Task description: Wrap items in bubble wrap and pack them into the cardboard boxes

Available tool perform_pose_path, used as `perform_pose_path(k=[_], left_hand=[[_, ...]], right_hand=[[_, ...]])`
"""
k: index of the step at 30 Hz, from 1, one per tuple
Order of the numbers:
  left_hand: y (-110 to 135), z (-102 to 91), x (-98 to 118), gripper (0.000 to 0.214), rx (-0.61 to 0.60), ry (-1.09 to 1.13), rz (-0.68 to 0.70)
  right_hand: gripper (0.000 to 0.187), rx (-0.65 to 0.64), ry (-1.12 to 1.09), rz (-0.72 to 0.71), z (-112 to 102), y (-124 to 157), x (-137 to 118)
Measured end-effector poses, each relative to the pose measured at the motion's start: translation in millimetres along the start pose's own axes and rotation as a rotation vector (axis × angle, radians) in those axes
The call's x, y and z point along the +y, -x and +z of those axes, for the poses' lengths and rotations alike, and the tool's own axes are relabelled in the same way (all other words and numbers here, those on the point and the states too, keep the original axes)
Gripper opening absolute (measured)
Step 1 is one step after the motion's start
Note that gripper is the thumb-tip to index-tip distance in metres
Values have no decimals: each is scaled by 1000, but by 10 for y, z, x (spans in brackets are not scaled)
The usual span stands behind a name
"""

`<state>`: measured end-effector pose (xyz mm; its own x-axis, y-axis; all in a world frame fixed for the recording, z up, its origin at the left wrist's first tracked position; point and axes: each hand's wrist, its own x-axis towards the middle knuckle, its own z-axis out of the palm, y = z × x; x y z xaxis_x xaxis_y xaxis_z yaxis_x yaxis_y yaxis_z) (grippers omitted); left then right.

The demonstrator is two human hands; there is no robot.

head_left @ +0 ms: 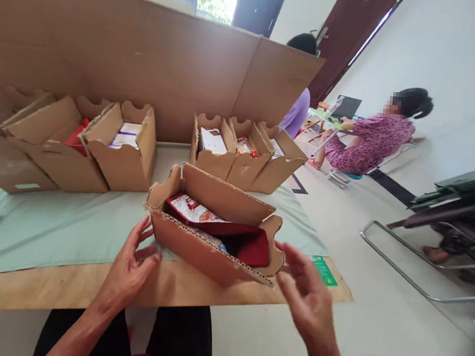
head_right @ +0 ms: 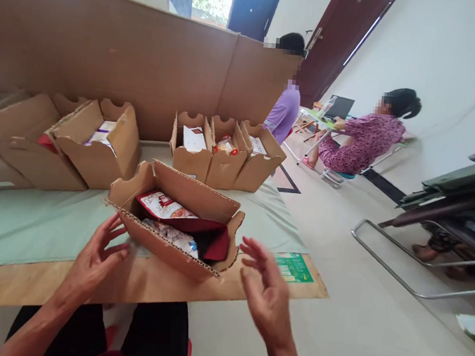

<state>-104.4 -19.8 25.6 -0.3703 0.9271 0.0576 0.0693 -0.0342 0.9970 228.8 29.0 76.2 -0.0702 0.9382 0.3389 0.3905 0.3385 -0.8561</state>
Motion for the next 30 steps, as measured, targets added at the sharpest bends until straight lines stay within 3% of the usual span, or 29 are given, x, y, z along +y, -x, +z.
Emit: perform_pose_path(k=[3,5,8,11,16,19,22,25,30], left_hand=[[-34,19,48,71,-78,-24,-62],[-60,79,94,70,-72,-50,-84],[-74,274,158,70,-61,-32,-92],[-106,574,193,73,-105,43,-68],[-388,1142,204,79,-199,127,3],[-611,1366,154,84,-258,130,26],[-760,1401,64,85,-173,71,27],[-873,1278,-11,87,-22,-14,30],[-1257,1117,-5,103,11,-61,65]], right_hand=[[65,-227,-10,47,193,242,179],[73,-209,37,32,375,270,204],[59,-91,96,40,522,99,221],[46,-70,62,74,376,-219,347],[48,-113,-41,32,-104,-875,694],[53,-131,-61,44,-203,-1186,863],[51,-115,-47,60,-168,-1296,982],[45,-95,-80,45,-116,-1273,1049],[47,-110,-116,34,-117,-1290,1083]])
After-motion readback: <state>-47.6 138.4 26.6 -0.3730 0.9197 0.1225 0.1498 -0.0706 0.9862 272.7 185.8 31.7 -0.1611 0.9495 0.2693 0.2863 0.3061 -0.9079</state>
